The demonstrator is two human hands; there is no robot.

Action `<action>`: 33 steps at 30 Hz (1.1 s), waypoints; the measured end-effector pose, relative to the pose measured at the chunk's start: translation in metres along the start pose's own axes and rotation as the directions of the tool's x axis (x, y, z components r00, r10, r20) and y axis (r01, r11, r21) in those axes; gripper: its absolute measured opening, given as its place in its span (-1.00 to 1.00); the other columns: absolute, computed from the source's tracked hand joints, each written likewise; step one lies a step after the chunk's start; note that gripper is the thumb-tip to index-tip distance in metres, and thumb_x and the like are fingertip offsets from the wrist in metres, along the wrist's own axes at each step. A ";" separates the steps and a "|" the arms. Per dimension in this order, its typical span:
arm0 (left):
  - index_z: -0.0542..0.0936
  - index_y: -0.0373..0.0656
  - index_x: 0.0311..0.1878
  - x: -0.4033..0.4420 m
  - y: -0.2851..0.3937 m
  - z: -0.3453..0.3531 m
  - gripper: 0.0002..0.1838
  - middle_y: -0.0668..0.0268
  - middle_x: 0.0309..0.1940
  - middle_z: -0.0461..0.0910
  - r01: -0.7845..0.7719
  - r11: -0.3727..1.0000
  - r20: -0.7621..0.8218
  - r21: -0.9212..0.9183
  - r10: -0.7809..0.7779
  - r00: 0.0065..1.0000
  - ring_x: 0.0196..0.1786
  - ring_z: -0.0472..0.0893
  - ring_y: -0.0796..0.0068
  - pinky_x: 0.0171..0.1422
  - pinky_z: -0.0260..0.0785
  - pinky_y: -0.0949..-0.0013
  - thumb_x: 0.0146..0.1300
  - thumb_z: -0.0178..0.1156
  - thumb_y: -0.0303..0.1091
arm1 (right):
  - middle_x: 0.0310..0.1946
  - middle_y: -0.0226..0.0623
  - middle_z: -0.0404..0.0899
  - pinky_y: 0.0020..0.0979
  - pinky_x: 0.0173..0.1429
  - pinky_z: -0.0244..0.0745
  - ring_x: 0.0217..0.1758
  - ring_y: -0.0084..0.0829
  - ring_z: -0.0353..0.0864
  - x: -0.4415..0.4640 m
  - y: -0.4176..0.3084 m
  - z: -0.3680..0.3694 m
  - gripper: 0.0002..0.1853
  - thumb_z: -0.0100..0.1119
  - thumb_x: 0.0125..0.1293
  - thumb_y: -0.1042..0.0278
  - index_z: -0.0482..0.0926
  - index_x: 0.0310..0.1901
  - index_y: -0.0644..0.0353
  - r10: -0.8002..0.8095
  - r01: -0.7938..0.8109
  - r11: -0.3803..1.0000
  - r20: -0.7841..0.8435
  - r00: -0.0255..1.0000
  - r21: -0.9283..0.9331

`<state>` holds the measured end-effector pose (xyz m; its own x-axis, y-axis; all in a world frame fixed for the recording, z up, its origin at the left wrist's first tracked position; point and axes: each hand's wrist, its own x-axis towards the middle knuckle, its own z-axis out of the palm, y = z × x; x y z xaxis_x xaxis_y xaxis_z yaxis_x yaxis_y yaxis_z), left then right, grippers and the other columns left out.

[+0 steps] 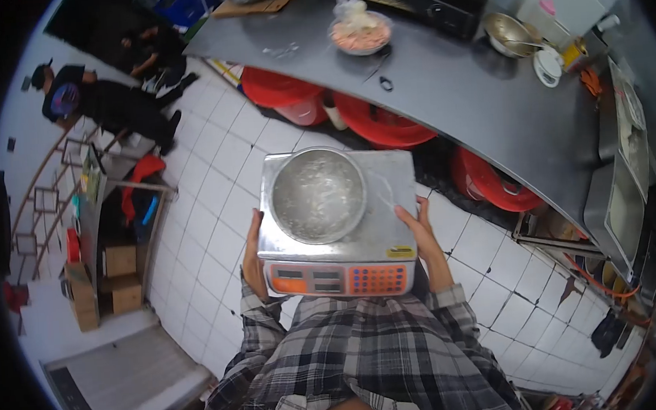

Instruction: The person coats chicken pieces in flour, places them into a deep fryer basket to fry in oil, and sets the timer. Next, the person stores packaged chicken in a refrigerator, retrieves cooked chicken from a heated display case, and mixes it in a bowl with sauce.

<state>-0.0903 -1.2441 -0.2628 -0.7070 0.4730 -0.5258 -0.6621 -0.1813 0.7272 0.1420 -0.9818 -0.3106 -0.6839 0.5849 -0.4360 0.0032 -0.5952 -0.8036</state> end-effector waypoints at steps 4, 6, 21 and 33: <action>0.31 -0.27 0.29 -0.052 0.033 -0.046 -0.24 0.13 0.09 0.52 0.022 0.988 -0.002 -0.150 -0.023 1.000 0.04 0.58 0.26 0.09 0.48 0.26 0.29 0.00 0.24 | 0.07 -0.05 0.35 -0.26 0.06 0.44 0.09 -0.29 0.42 0.025 0.034 0.058 -0.37 0.26 0.26 0.20 0.02 0.17 -0.01 0.157 -0.154 0.988 0.192 0.969 -0.029; 0.25 -0.30 0.32 -0.010 0.001 -0.140 -0.19 0.11 0.21 0.42 0.013 0.986 -0.144 -0.166 -0.037 0.989 0.15 0.51 0.22 0.17 0.42 0.24 0.29 -0.01 0.24 | 0.07 -0.03 0.34 -0.25 0.05 0.46 0.10 -0.27 0.43 0.043 0.035 0.078 -0.34 0.26 0.26 0.20 -0.01 0.19 0.00 0.210 -0.194 0.977 0.262 0.942 -0.085; -0.07 -0.33 0.44 0.206 0.099 -0.113 0.01 0.06 0.47 -0.07 0.034 0.986 -0.184 0.165 -0.003 0.983 0.45 0.11 0.17 0.42 0.09 0.20 0.26 -0.15 0.38 | -0.02 -0.23 0.28 -0.31 0.24 0.17 0.11 -0.33 0.27 0.304 0.002 0.195 -0.40 -0.05 0.34 -0.21 0.15 0.15 0.10 0.163 -0.082 0.920 0.184 0.969 -0.382; 0.38 -0.30 0.22 0.576 0.236 -0.087 -0.32 0.13 0.01 0.52 0.013 0.975 0.218 0.220 -0.062 0.974 0.03 0.54 0.32 0.11 0.41 0.26 0.37 -0.09 0.17 | 0.30 -0.09 0.26 -0.25 0.37 0.11 0.36 -0.20 0.21 0.460 0.007 0.260 -0.26 0.03 0.27 -0.22 0.21 0.33 0.11 -0.001 -0.124 0.810 -0.212 0.977 -0.573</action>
<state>-0.6755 -1.0891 -0.4325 -0.5930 0.6601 -0.4611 -0.6006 0.0188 0.7993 -0.3618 -0.8601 -0.4111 -0.5136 0.6890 -0.5113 0.5055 -0.2386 -0.8292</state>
